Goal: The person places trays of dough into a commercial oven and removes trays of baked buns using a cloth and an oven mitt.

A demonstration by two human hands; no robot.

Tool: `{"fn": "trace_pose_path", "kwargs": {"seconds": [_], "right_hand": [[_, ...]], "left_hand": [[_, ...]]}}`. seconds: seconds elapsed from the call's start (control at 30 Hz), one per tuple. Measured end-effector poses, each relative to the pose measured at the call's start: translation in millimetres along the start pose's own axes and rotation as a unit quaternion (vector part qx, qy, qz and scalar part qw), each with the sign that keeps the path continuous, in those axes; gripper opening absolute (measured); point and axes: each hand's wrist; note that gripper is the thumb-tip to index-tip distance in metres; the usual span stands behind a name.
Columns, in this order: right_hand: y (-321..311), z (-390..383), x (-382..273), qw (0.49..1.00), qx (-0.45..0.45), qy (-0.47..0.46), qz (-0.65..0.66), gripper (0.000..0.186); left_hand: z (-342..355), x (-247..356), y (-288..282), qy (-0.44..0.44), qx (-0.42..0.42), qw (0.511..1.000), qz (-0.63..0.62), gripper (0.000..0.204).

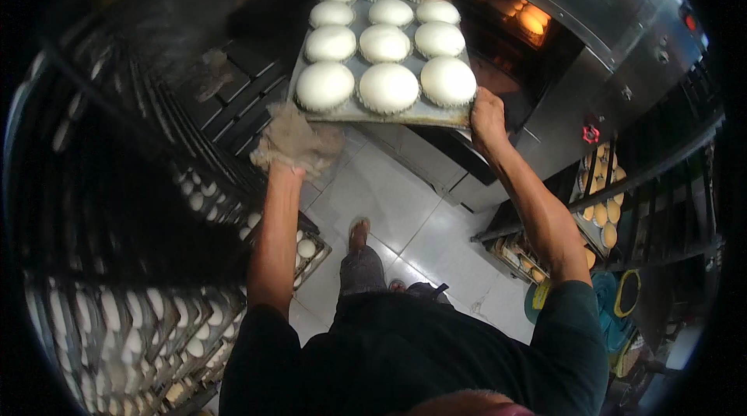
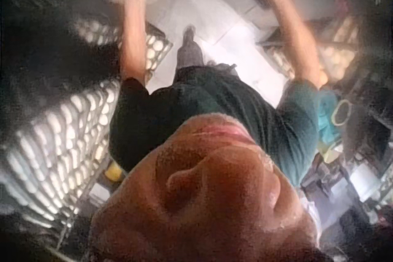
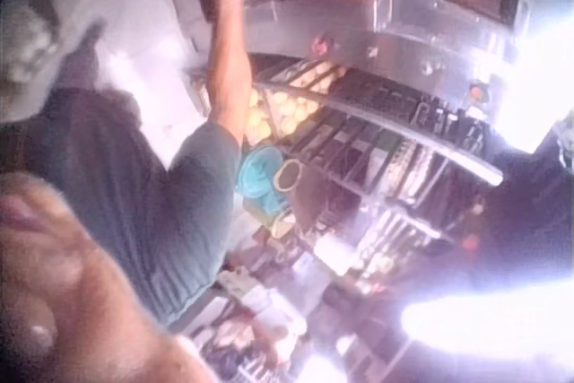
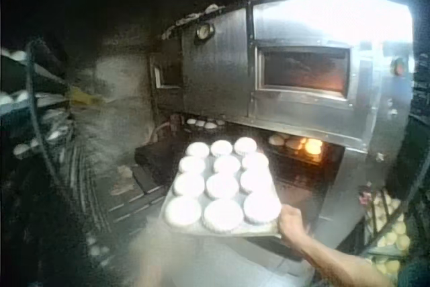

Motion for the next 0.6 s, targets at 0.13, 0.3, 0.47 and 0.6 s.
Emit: {"fn": "trace_pose_path", "kwargs": {"seconds": [0.13,0.3,0.47,0.6], "right_hand": [[16.5,80.8,15.3,0.975,0.027,-0.092,-0.199,0.032],[65.9,132.1,51.4,0.989,0.120,0.067,0.048,0.029],[115.8,189.7,53.5,0.982,0.165,0.030,0.091,0.025],[132.6,217.9,74.7,0.981,0.191,0.018,0.022,0.029]], "left_hand": [[108.3,14.6,40.2,-0.011,-0.009,1.000,0.000,0.046],[212.3,17.6,63.6,-0.041,-0.009,0.999,0.007,0.046],[284.2,12.9,105.2,-0.090,-0.017,0.995,0.031,0.046],[300.2,-21.2,111.4,-0.124,-0.024,0.991,0.041,0.045]]}}
Point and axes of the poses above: each hand's wrist, its own z-axis towards the middle knuckle, its own y-axis out of the palm, x = y × z, and after that the axes turned 2 degrees about -z, right-handed
